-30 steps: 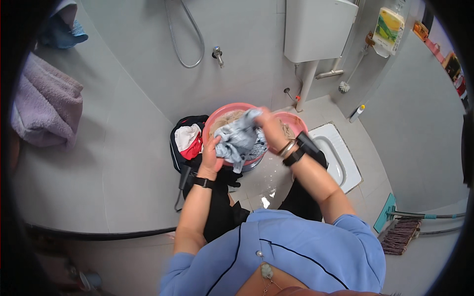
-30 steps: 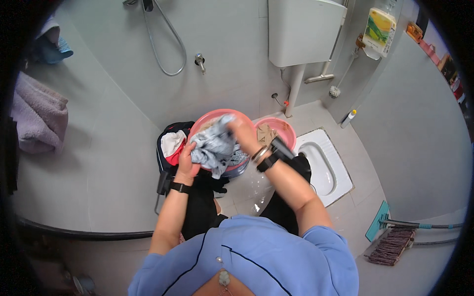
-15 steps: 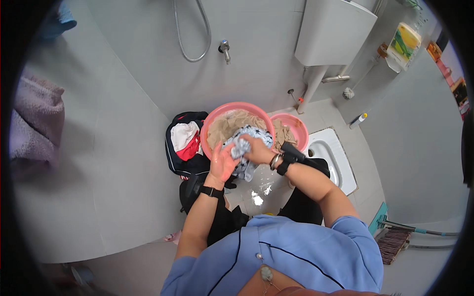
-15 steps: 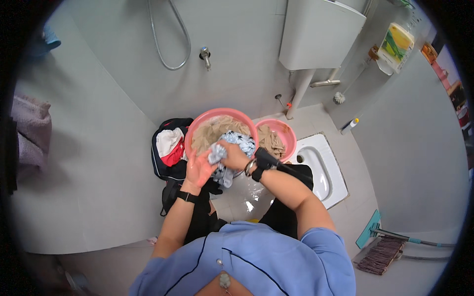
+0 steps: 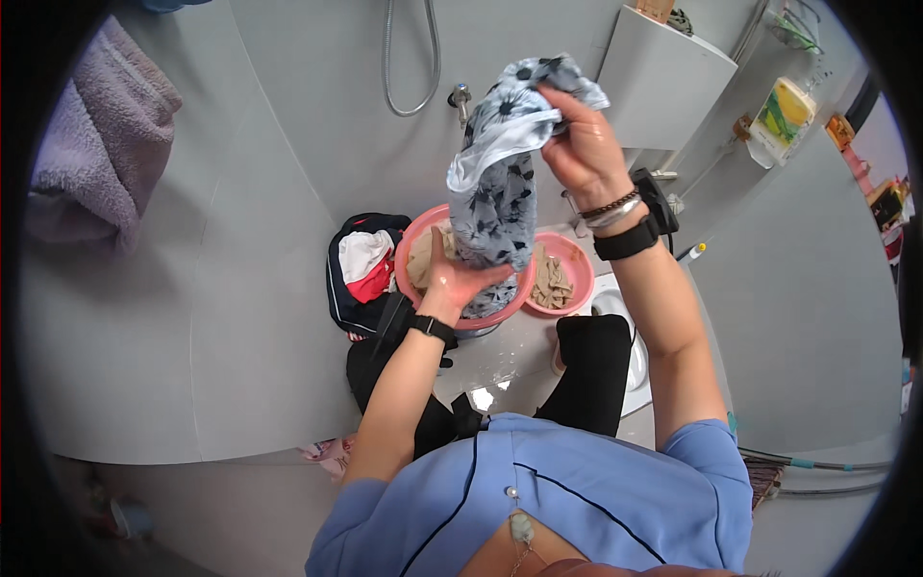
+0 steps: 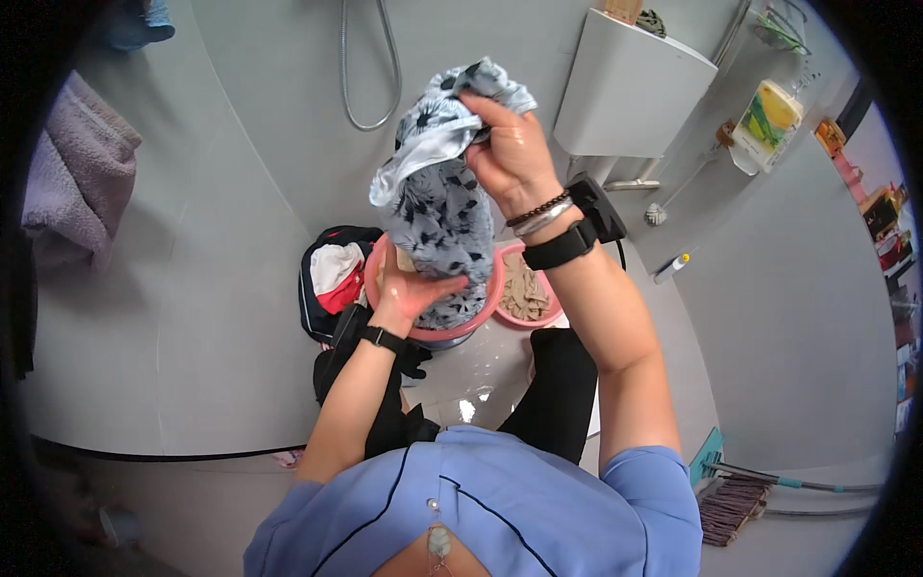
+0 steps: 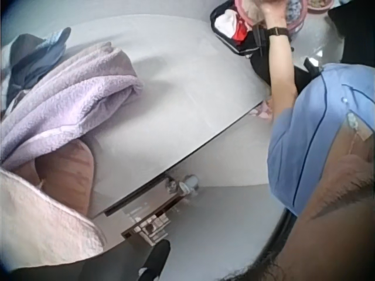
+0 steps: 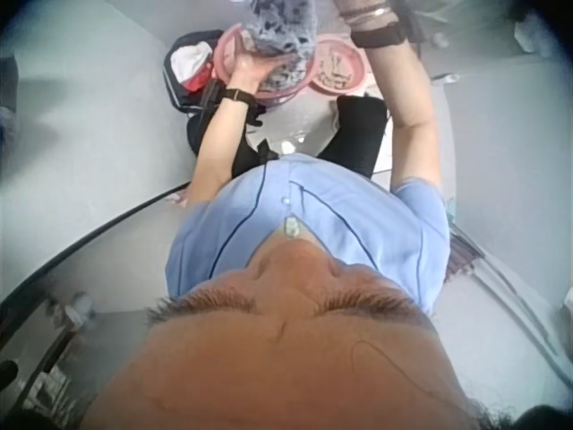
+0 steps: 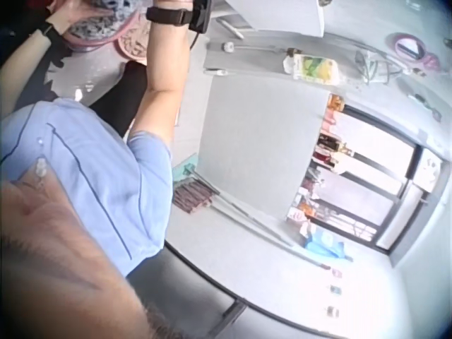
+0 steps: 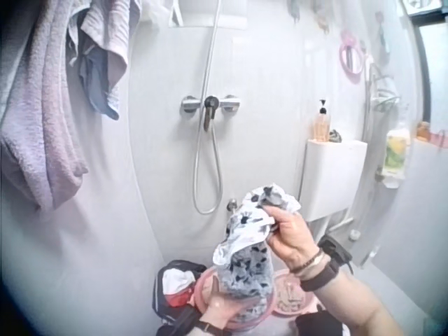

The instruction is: Washing clothes by hand in a bucket in a bathroom.

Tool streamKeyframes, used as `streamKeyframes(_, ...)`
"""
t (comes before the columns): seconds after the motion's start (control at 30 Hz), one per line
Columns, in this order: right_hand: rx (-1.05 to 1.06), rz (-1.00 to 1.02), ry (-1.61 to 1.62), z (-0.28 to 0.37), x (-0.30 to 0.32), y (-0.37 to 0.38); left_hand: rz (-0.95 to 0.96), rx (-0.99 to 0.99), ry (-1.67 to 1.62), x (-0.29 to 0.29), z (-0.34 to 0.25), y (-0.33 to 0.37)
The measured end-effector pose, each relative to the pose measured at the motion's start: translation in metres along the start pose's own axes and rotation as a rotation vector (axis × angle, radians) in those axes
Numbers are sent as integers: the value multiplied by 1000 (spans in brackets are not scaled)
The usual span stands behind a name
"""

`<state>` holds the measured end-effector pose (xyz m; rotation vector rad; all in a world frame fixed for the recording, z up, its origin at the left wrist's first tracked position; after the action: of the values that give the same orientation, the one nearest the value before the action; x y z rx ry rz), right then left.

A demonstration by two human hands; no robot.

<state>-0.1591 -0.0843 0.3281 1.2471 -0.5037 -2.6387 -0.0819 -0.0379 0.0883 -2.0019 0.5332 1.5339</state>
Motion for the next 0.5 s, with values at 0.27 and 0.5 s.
streamKeyframes(0.27, 13, 179, 211, 66, -22, -18, -19, -389, 159, -26, -98, 16)
streamKeyframes(0.5, 175, 73, 84, 96, 40, -17, 73, -493, 224, -47, -144, -16)
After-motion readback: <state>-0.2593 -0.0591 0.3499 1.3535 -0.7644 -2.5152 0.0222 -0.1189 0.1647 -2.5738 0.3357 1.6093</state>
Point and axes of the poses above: each hand's wrist, its own y-axis towards the middle knuckle, its own x-axis out of the back of the hand, z = x × y, the point moved 10 cm from there along y, towards the middle knuckle, and after that the axes turned 9 degrees about x, right-handed, at the moved point
